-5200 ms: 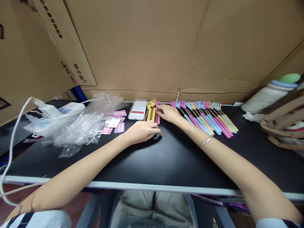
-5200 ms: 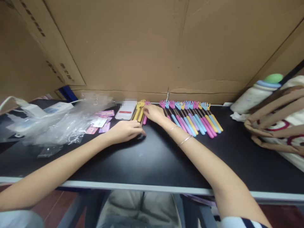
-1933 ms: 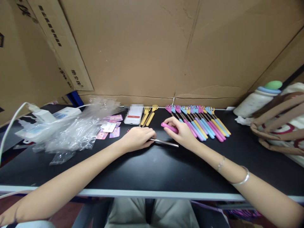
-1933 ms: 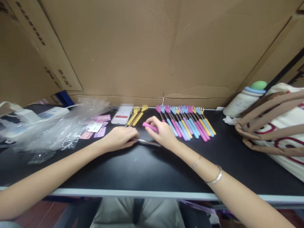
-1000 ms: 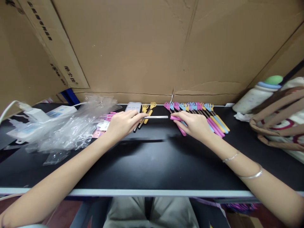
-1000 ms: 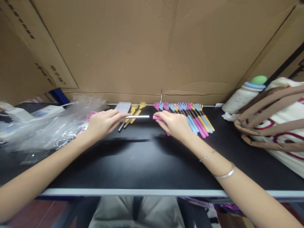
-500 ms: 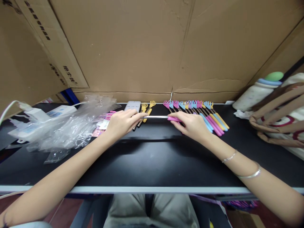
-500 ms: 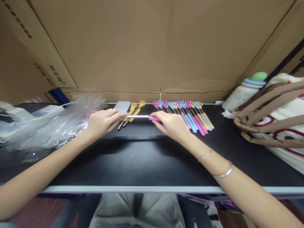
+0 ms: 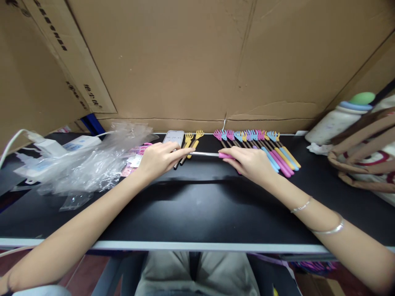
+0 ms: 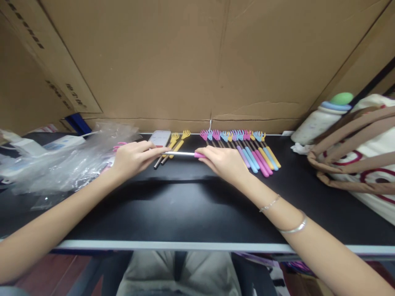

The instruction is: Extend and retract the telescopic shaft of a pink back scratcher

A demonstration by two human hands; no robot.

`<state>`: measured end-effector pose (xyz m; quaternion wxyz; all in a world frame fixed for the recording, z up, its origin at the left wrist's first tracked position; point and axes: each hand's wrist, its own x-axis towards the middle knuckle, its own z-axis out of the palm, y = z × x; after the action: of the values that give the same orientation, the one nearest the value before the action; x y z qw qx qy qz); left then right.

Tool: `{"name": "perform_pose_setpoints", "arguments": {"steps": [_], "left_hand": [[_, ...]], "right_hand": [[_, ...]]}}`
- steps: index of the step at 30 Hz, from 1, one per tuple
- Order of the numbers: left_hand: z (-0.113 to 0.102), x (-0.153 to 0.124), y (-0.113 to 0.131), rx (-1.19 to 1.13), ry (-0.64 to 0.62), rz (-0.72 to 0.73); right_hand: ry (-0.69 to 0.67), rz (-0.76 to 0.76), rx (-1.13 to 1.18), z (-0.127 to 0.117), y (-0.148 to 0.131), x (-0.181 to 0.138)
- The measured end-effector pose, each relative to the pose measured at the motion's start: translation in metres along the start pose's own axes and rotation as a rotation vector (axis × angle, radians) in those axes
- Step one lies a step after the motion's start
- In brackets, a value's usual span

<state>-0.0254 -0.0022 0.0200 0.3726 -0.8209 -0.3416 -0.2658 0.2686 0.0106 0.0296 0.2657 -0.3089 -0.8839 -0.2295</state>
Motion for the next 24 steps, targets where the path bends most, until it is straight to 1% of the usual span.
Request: {"name": "perform_pose_setpoints", "arguments": {"steps": [4,9,13,17,20,24], "left_hand": [[0.001,-0.001,-0.002,-0.001,0.031,0.031],[0.0,0.0,-0.002,-0.047,0.041,0.029],[0.002,-0.001,-0.001,-0.035,0.03,0.037],[0.0,0.001,0.002,-0.037,0.006,0.04],[-0.003,0.004,0.003,-0.015,-0.011,0.017],[-0.006,0.006,0.001,-0.005,-0.006,-0.056]], "right_hand": [[-0.022,0.007,-0.006,0.0,0.0,0.001],[-0.074,0.055,0.007,0.001,0.0,0.0],[-0.166,0.138,0.069,0.003,0.0,-0.001],[-0.276,0.2,0.181,0.002,-0.001,0.001],[-0.263,0.235,0.222,-0.002,0.001,0.003],[-0.19,0.301,0.232,-0.007,0.013,0.005]]}}
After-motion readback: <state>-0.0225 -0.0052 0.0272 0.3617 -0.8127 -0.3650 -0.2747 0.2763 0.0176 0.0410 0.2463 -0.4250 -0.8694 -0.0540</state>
